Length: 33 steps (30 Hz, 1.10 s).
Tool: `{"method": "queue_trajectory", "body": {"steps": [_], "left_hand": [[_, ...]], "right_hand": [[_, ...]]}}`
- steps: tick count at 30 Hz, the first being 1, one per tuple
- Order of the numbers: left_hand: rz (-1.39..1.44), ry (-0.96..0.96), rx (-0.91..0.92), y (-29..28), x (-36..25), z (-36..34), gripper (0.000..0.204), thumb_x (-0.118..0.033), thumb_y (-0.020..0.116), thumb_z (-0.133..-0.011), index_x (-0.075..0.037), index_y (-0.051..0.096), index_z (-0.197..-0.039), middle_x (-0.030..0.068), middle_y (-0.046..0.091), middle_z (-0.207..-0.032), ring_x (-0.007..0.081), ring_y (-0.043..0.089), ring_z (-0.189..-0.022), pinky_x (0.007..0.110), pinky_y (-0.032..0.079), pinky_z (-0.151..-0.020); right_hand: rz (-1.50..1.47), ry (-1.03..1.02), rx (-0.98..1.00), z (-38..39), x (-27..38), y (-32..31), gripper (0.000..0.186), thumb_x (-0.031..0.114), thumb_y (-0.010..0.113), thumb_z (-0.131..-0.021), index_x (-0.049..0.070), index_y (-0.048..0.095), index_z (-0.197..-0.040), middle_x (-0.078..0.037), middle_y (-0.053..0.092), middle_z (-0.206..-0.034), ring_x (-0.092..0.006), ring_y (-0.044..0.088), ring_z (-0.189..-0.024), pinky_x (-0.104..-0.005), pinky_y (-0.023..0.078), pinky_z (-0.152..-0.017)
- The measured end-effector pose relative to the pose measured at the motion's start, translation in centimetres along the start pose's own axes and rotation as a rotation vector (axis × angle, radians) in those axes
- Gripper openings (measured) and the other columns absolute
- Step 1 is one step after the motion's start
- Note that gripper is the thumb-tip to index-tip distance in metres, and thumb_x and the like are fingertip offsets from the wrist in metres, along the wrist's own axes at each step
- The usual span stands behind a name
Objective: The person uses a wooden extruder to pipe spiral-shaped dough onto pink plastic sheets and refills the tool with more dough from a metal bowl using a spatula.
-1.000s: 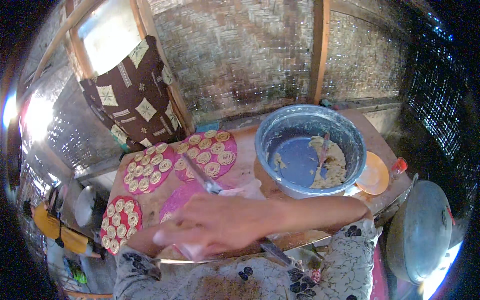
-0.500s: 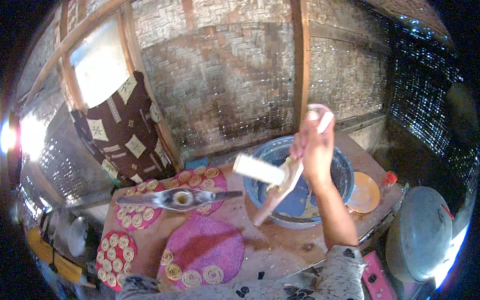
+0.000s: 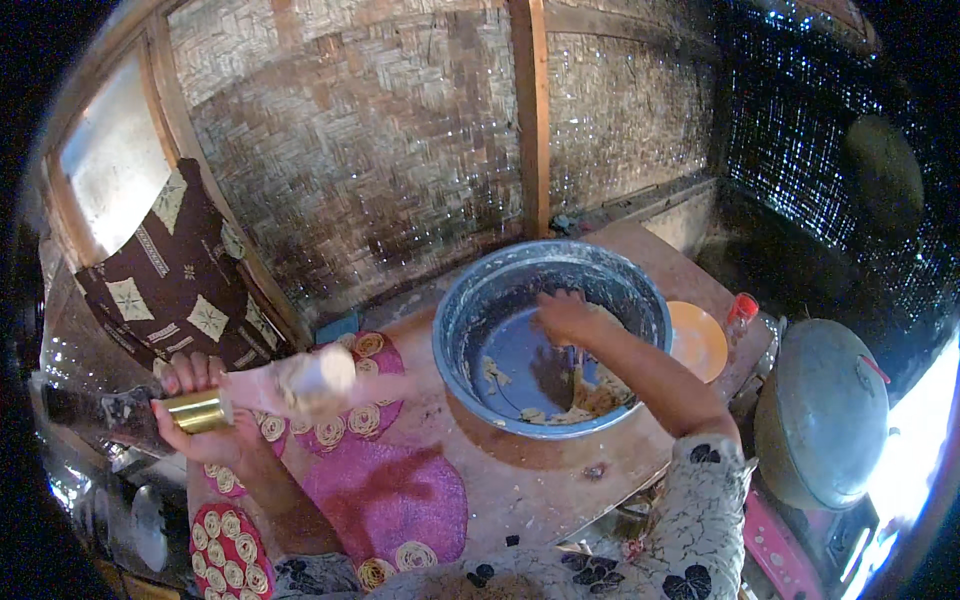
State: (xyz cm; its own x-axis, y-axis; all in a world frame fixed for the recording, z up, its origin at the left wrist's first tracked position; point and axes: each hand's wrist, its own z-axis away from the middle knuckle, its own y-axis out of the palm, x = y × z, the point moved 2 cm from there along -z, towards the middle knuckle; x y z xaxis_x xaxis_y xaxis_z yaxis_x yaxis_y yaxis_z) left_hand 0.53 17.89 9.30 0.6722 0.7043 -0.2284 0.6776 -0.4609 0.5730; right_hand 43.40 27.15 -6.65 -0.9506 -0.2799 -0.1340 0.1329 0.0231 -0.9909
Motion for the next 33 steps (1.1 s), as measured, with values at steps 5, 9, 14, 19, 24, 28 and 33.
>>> {"method": "queue_trajectory", "body": {"steps": [5, 9, 14, 19, 24, 28, 33], "left_hand": [[-0.248, -0.303, -0.328, -0.9, 6.4, 1.4, 0.036, -0.048, 0.042, -0.083, -0.012, 0.039, -0.081, 0.0028, 0.038, -0.069, 0.0126, 0.040, -0.050, 0.023, 0.031, -0.036], [-0.068, -0.665, -0.265, -4.5, 11.4, 3.1, 0.040, -0.053, 0.040, -0.082, -0.013, 0.040, -0.079, 0.0006, 0.039, -0.061, 0.0138, 0.039, -0.041, 0.025, 0.029, -0.031], [0.099, -1.041, -0.217, -3.7, 17.0, 4.0, 0.042, -0.055, 0.046, -0.078, -0.014, 0.041, -0.074, -0.0017, 0.035, -0.060, 0.0102, 0.030, -0.041, 0.025, 0.024, -0.034], [0.450, -1.275, -0.027, 0.0, 22.5, 3.6, 0.040, -0.052, 0.051, -0.077, -0.014, 0.041, -0.073, -0.0041, 0.030, -0.060, 0.0067, 0.028, -0.041, 0.022, 0.023, -0.035], [0.655, -1.446, 0.096, 5.0, 27.6, 3.7, 0.041, -0.051, 0.054, -0.077, -0.013, 0.041, -0.073, -0.0041, 0.030, -0.062, 0.0060, 0.028, -0.042, 0.021, 0.025, -0.034], [0.684, -1.474, 0.112, 7.1, 29.1, 3.8, 0.038, -0.048, 0.054, -0.077, -0.012, 0.043, -0.072, -0.0022, 0.034, -0.060, 0.0071, 0.030, -0.041, 0.021, 0.025, -0.034], [0.648, -1.299, -0.018, 5.0, 29.7, 1.8, 0.039, -0.048, 0.056, -0.076, -0.010, 0.047, -0.073, -0.0004, 0.039, -0.059, 0.0077, 0.031, -0.039, 0.022, 0.025, -0.033]], "right_hand": [[0.397, -0.134, 0.096, -1.5, -4.3, 11.5, 0.031, 0.029, 0.055, -0.081, 0.017, 0.065, -0.108, -0.008, 0.046, -0.131, -0.0351, 0.037, -0.124, -0.0642, 0.014, -0.102], [0.581, -0.182, 0.303, -1.3, -3.8, 10.1, 0.028, 0.028, 0.054, -0.081, 0.017, 0.067, -0.103, -0.006, 0.058, -0.116, -0.0311, 0.042, -0.122, -0.0640, 0.012, -0.103], [0.072, 0.080, 0.322, 4.8, -3.7, -2.2, 0.027, 0.018, 0.054, -0.080, 0.011, 0.063, -0.104, -0.013, 0.066, -0.094, -0.0301, 0.062, -0.094, -0.0533, 0.033, -0.096], [-0.664, -0.068, 0.080, 10.1, -3.4, -10.8, 0.027, 0.007, 0.056, -0.085, 0.007, 0.057, -0.111, -0.010, 0.065, -0.086, -0.0161, 0.060, -0.076, -0.0319, 0.049, -0.068], [-1.118, -0.175, -0.048, 11.6, 0.7, -12.5, 0.033, 0.006, 0.055, -0.087, 0.008, 0.056, -0.120, -0.009, 0.065, -0.092, -0.0101, 0.055, -0.070, -0.0267, 0.047, -0.066], [-1.029, -0.149, -0.151, 12.4, 0.7, -11.4, 0.032, 0.008, 0.056, -0.087, 0.008, 0.057, -0.119, -0.009, 0.066, -0.096, -0.0102, 0.052, -0.066, -0.0266, 0.046, -0.064], [-1.087, -0.066, -0.129, 14.3, -0.6, -9.1, 0.029, 0.010, 0.057, -0.088, 0.008, 0.059, -0.117, -0.006, 0.067, -0.096, -0.0086, 0.052, -0.069, -0.0254, 0.046, -0.065]]}}
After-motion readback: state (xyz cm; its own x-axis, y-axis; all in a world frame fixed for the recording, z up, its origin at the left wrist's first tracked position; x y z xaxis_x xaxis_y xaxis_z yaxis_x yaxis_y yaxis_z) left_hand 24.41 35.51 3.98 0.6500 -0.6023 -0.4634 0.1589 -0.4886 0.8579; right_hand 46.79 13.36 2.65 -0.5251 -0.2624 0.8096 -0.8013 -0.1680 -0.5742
